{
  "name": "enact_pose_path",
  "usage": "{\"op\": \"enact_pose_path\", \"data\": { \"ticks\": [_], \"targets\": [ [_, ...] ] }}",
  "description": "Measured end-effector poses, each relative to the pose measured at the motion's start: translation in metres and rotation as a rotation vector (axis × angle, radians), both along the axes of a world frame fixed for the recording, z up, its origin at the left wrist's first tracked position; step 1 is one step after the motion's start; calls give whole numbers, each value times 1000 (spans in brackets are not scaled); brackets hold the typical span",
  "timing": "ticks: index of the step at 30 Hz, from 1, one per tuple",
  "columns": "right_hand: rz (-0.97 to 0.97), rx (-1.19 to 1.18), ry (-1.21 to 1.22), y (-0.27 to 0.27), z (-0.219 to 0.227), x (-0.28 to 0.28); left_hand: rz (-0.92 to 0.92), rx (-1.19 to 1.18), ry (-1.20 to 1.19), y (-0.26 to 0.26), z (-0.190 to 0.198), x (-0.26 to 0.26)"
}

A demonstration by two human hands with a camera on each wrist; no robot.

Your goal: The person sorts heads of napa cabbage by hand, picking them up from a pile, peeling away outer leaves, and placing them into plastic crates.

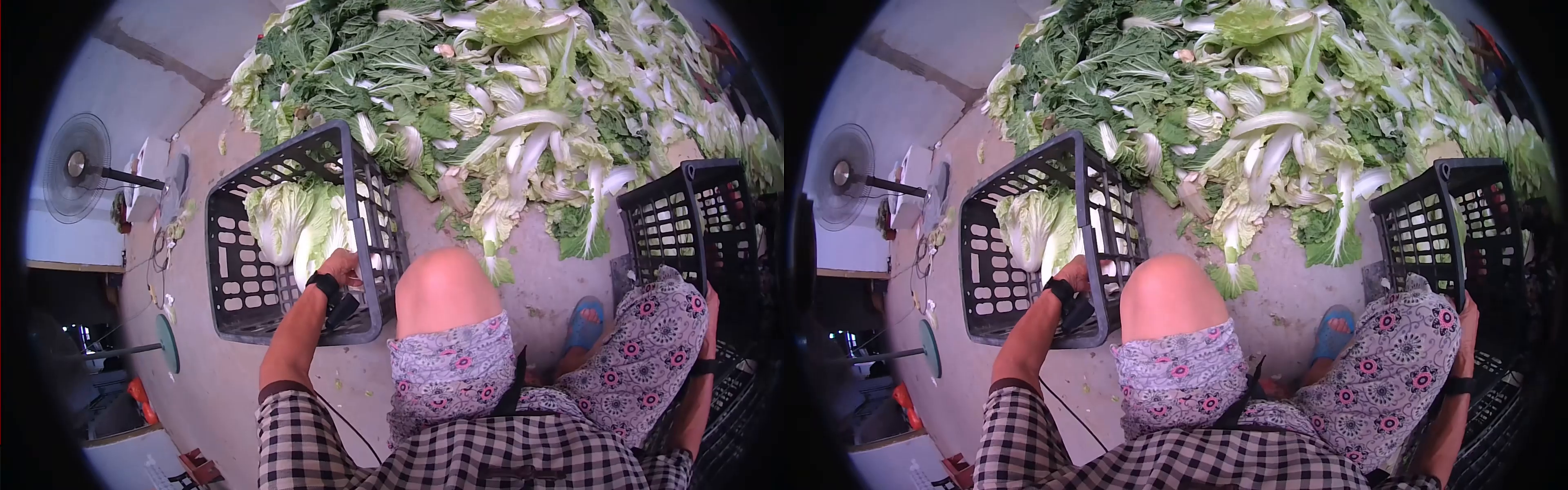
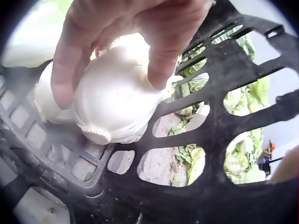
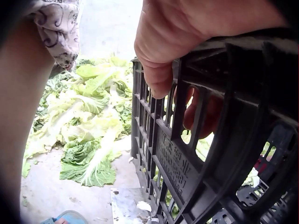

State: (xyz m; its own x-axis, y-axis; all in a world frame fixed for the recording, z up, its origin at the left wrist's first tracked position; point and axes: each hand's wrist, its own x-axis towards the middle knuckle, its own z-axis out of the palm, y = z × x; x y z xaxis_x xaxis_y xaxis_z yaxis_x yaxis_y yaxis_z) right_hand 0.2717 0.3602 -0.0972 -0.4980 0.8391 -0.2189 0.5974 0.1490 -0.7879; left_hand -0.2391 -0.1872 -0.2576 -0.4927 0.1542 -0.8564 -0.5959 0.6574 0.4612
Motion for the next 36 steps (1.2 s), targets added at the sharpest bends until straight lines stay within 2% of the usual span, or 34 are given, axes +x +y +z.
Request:
{"op": "enact_pose_path", "data": {
  "ticks": [2, 4, 7, 9, 12, 13, 16, 18, 20, 22, 25, 29, 31, 32, 34, 36],
  "targets": [
    [12, 61, -52, 5, -4, 4, -78, 3, 13, -6, -2, -8],
    [-7, 10, -34, 4, -2, 4, -123, -18, 40, -5, 6, -6],
    [-11, 12, -53, 7, -4, 7, -140, -63, 91, 21, 43, 7],
    [2, 45, -86, 9, -5, 9, -116, -72, 110, 26, 55, 9],
    [7, 105, -123, 11, -6, 11, 25, 22, 165, 33, 89, 11],
    [-6, 123, -139, 12, -8, 12, 17, 101, 170, 29, 99, 6],
    [15, 144, -134, 13, -8, 12, 166, 141, 184, 26, 136, -1],
    [39, 174, -139, 16, -14, 15, 248, 396, 85, 14, 160, -1],
    [50, 235, -176, 26, -24, 25, 463, 610, -10, 4, 176, 9],
    [58, 278, -247, 24, -18, 21, 603, 814, -64, 5, 202, 29],
    [95, 322, -250, 22, -16, 20, 655, 1018, -140, 15, 236, 60],
    [157, 351, -120, 12, -5, 17, 670, 1180, -156, 38, 277, 98],
    [185, 354, -111, 6, 6, 15, 606, 1207, -179, 50, 293, 111],
    [167, 335, -17, 3, 11, 12, 573, 1221, -192, 54, 299, 116],
    [118, 362, 84, -9, 37, -10, 484, 1209, -207, 65, 309, 123],
    [211, 384, 196, -31, 79, -43, 370, 1119, -161, 80, 316, 131]
  ]
}}
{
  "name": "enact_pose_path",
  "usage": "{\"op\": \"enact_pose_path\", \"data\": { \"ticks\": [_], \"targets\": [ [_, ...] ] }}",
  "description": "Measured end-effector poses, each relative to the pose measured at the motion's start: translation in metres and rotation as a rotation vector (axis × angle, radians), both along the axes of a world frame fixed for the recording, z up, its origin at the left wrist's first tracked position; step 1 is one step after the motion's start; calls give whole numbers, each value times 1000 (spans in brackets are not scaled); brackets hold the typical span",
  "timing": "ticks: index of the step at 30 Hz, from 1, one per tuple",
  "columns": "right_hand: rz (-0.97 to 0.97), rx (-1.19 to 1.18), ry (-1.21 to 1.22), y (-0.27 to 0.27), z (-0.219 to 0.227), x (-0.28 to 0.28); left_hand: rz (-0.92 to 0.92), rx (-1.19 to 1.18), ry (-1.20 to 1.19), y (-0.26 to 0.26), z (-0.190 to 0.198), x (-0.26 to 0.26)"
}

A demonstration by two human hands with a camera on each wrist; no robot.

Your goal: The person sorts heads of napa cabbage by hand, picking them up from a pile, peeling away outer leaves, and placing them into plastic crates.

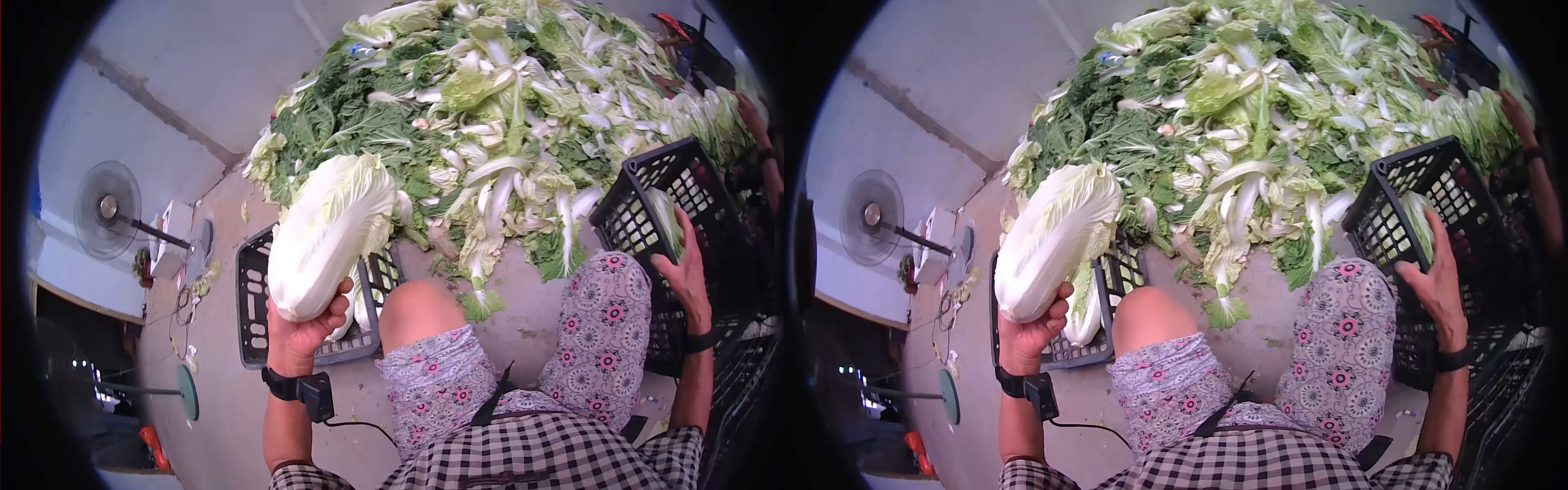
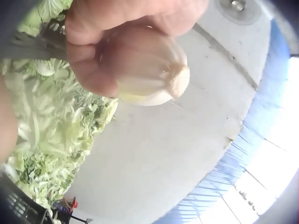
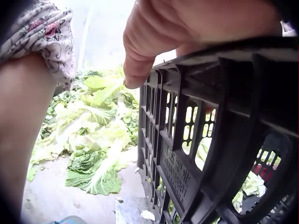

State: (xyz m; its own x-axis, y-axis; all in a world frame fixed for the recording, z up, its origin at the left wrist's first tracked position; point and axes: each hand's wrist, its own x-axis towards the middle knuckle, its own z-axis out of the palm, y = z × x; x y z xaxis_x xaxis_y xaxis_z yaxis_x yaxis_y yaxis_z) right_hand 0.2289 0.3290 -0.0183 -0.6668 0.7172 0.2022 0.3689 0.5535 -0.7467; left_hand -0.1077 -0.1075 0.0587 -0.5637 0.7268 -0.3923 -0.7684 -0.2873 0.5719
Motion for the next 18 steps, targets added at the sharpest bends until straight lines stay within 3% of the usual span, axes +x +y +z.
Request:
{"op": "enact_pose_path", "data": {
  "ticks": [4, 5, 9, 11, 12, 13, 16, 18],
  "targets": [
    [445, 513, 37, -53, 71, -58, -225, -33, 102, 39, -1, 38],
    [554, 585, 33, -70, 84, -71, -252, -142, 347, 38, -10, 49],
    [860, 577, 183, -126, 87, -106, -285, -369, 688, 71, 4, 101],
    [937, 550, 249, -130, 84, -112, -323, -315, 365, 58, -23, 82],
    [982, 493, 313, -128, 81, -111, -289, -350, 267, 58, -17, 83],
    [913, 471, 372, -127, 79, -111, -219, -409, 447, 60, -12, 91],
    [701, 414, 500, -115, 75, -107, -490, 47, 456, 73, -13, 83],
    [555, 358, 531, -98, 81, -104, -432, -46, 771, 80, -2, 74]
  ]
}}
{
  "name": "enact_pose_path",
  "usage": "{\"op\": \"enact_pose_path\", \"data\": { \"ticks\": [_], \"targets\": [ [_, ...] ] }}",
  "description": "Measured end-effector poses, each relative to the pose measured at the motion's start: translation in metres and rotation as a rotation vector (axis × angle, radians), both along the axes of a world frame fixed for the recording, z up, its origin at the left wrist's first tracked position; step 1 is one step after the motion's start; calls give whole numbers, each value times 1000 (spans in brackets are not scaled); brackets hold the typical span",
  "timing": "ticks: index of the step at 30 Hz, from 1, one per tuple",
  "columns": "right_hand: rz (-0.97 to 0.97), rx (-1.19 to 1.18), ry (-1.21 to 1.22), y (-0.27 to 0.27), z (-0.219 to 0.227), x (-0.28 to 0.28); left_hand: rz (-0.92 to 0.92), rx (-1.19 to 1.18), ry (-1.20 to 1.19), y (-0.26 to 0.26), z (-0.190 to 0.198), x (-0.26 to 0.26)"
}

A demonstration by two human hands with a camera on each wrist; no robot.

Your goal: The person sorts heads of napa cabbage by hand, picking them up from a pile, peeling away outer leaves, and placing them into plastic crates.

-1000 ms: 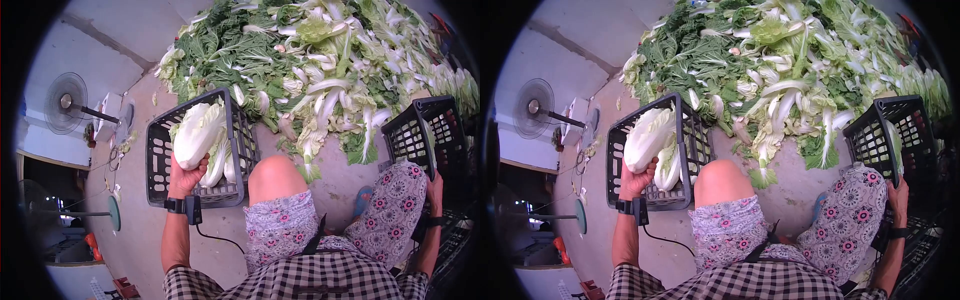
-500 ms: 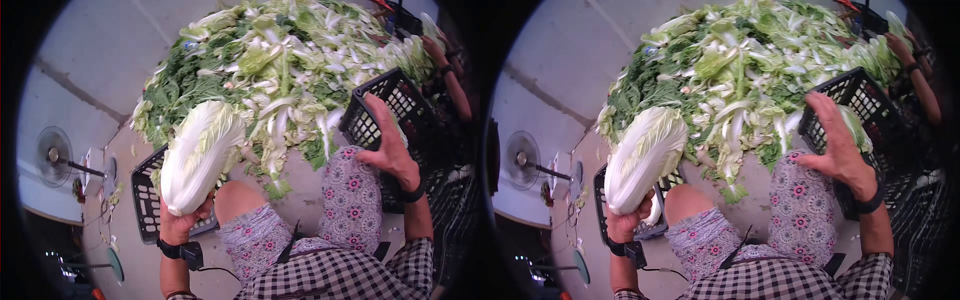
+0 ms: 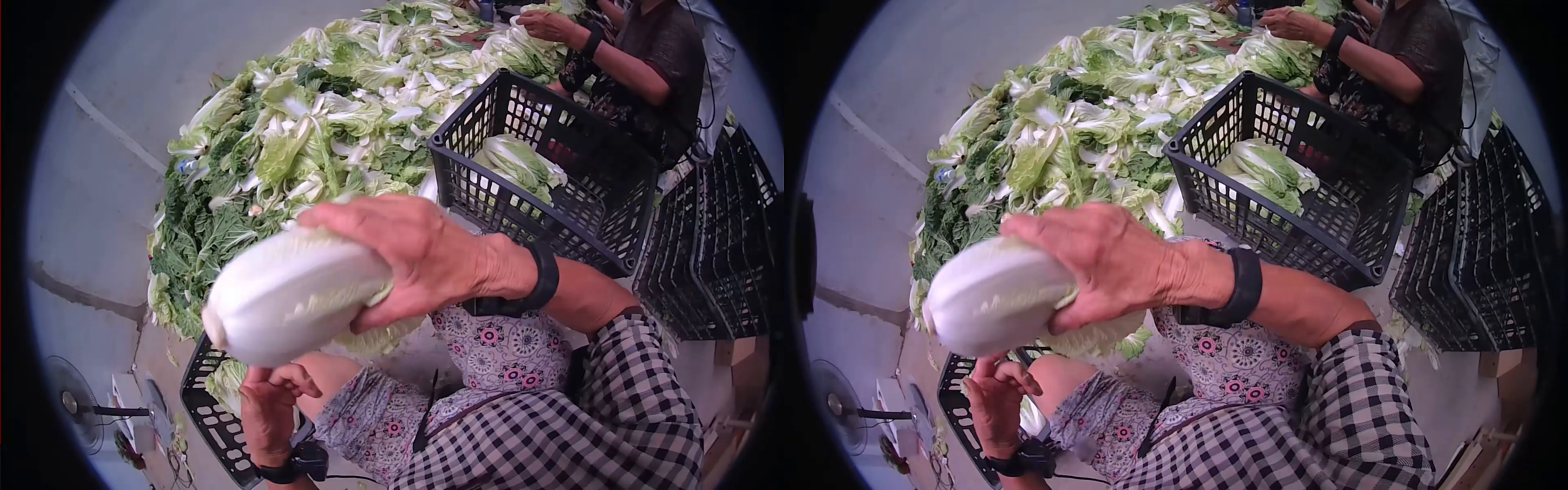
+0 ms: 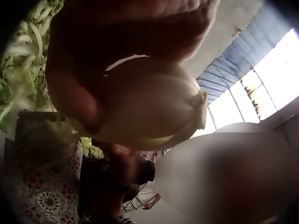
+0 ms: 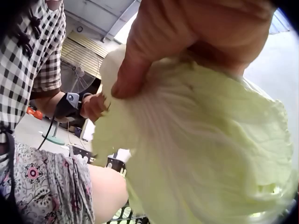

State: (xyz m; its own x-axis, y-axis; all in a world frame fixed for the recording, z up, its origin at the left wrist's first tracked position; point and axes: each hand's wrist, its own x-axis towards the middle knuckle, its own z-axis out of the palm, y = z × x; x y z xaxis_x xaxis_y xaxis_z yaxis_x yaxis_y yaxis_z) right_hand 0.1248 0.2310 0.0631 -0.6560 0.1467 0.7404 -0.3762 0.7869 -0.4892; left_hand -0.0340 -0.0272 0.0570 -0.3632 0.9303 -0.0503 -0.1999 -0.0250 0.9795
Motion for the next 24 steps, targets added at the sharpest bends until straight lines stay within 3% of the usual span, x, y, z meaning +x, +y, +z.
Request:
{"op": "enact_pose_path", "data": {
  "ticks": [1, 4, 6, 9, 11, 12, 14, 18, 22, 24],
  "targets": [
    [-32, -73, 2, 10, 6, 5, 124, -19, 173, -4, -2, -5],
    [-255, -176, 80, 49, 25, 39, 432, -180, 245, -40, -29, -40],
    [-346, -358, 133, 67, 34, 64, 573, -396, 469, -79, -61, -60],
    [-650, -381, 164, 99, 33, 108, 519, -593, 900, -137, -121, -71],
    [-596, -445, 283, 113, 29, 131, 477, -691, 732, -165, -164, -67],
    [-585, -466, 331, 116, 31, 139, 385, -896, 947, -158, -158, -55],
    [-628, -553, 353, 124, 25, 157, 530, -762, 1041, -144, -159, -44],
    [-786, -556, 255, 137, 4, 185, 531, -759, 1027, -149, -169, -53],
    [-1029, -322, -103, 155, -36, 200, 520, -766, 1004, -148, -167, -53],
    [-959, -224, -246, 164, -58, 200, 525, -769, 989, -146, -166, -52]
  ]
}}
